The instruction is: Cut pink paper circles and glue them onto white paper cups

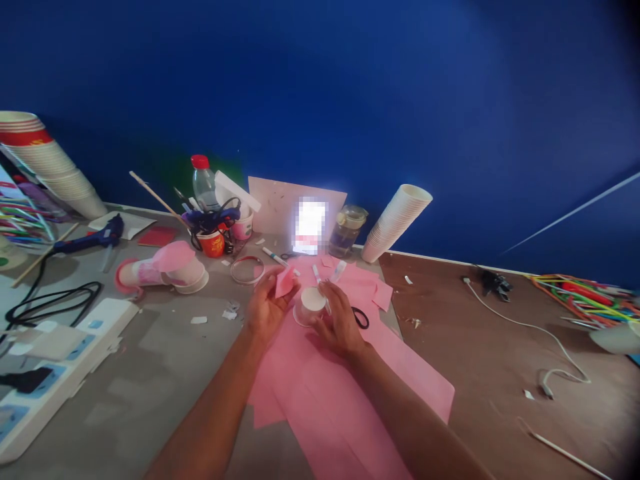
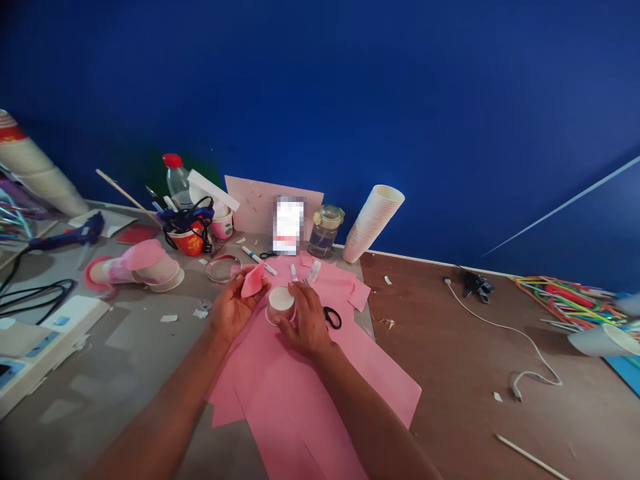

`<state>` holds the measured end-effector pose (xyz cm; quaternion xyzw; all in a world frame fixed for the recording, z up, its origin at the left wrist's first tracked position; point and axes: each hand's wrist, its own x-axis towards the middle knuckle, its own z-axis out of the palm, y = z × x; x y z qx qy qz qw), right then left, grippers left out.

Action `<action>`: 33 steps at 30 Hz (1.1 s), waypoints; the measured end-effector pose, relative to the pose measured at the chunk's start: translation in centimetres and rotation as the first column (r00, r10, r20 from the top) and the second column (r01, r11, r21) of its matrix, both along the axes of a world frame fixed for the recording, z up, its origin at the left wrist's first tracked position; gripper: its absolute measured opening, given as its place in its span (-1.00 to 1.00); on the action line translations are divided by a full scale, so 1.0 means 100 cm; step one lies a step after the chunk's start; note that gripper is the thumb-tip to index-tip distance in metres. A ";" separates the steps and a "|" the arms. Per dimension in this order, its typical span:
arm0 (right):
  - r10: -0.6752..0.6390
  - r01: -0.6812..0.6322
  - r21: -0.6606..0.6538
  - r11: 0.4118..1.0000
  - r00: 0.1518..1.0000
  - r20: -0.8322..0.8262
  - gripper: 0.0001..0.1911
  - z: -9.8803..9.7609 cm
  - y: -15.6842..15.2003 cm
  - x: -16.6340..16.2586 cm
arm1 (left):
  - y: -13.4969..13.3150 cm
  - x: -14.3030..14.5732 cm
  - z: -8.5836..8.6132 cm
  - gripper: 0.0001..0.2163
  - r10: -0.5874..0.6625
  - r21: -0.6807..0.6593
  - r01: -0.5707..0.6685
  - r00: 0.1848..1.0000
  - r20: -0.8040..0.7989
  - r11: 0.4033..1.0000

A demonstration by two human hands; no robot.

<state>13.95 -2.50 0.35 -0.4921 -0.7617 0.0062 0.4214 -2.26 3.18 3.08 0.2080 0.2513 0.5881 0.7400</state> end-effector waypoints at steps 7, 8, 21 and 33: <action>0.029 -0.013 0.062 0.998 0.966 -0.258 -0.61 0.015 -0.003 0.005 | 0.005 -0.009 -0.002 -0.77 -0.050 -0.099 0.069 0.982 0.181 0.993; 0.032 -0.015 0.062 0.998 0.960 -0.277 -0.63 0.017 -0.003 0.005 | 0.004 -0.010 -0.002 -0.75 -0.052 -0.101 0.073 0.980 0.194 0.992; -0.055 0.036 -0.065 0.997 0.941 -0.334 -0.75 0.039 -0.006 -0.008 | -0.002 -0.015 0.004 -0.33 -0.167 -0.015 0.178 0.947 0.274 0.984; -0.087 0.081 -0.084 0.993 0.994 -0.072 -0.77 0.063 0.033 -0.048 | -0.006 -0.012 0.012 -0.33 -0.221 -0.025 0.231 0.955 0.200 0.973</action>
